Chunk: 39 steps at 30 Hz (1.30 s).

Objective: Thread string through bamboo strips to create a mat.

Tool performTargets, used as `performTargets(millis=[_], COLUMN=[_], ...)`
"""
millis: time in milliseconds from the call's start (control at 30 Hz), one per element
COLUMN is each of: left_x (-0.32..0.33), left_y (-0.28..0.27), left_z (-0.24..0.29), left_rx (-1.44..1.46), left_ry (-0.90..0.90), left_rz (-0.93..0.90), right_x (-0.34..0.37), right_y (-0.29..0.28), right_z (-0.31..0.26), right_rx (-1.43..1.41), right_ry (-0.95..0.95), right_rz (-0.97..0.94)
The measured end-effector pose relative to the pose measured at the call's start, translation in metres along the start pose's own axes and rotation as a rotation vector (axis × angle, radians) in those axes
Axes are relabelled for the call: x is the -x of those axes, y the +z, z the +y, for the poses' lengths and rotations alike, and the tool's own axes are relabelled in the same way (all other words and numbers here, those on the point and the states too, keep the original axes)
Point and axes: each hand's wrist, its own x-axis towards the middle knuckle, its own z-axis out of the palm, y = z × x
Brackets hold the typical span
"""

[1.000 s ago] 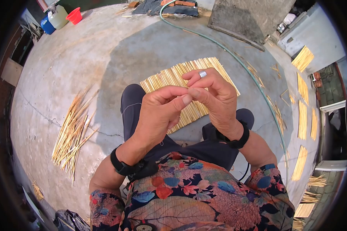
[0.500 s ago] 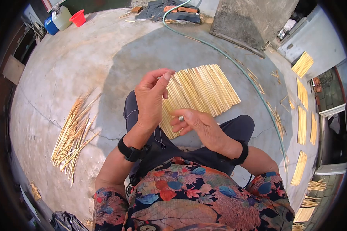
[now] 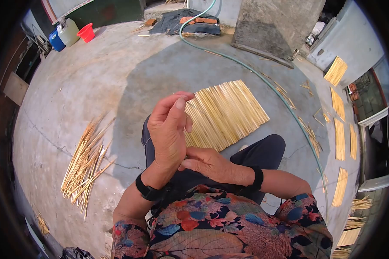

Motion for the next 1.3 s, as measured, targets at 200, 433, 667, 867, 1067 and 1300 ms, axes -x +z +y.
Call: performTargets(millis=[200, 433, 667, 867, 1067, 1300], left_x=[0.014, 0.025, 0.027, 0.027, 0.021, 0.027], left_y=[-0.003, 0.001, -0.003, -0.002, -0.021, -0.031], left_z=[0.015, 0.012, 0.013, 0.015, 0.009, 0.016], left_rx=[0.25, 0.314, 0.309, 0.322, 0.009, -0.342], left_ry=[-0.364, -0.606, -0.65, -0.616, -0.227, 0.034], left_rz=[-0.095, -0.165, -0.198, -0.182, -0.156, -0.094], right_x=[0.021, 0.001, 0.006, 0.003, 0.005, -0.009], right_y=[-0.05, -0.064, -0.065, -0.058, -0.04, -0.02], right_z=[-0.03, -0.045, -0.057, -0.058, -0.04, -0.035], right_rx=[0.653, 1.032, 1.276, 1.015, -0.062, -0.404], right_ry=[-0.336, -0.872, -0.978, -0.939, -0.324, -0.114], right_rz=[0.433, 0.569, 0.503, 0.538, 0.433, 0.331])
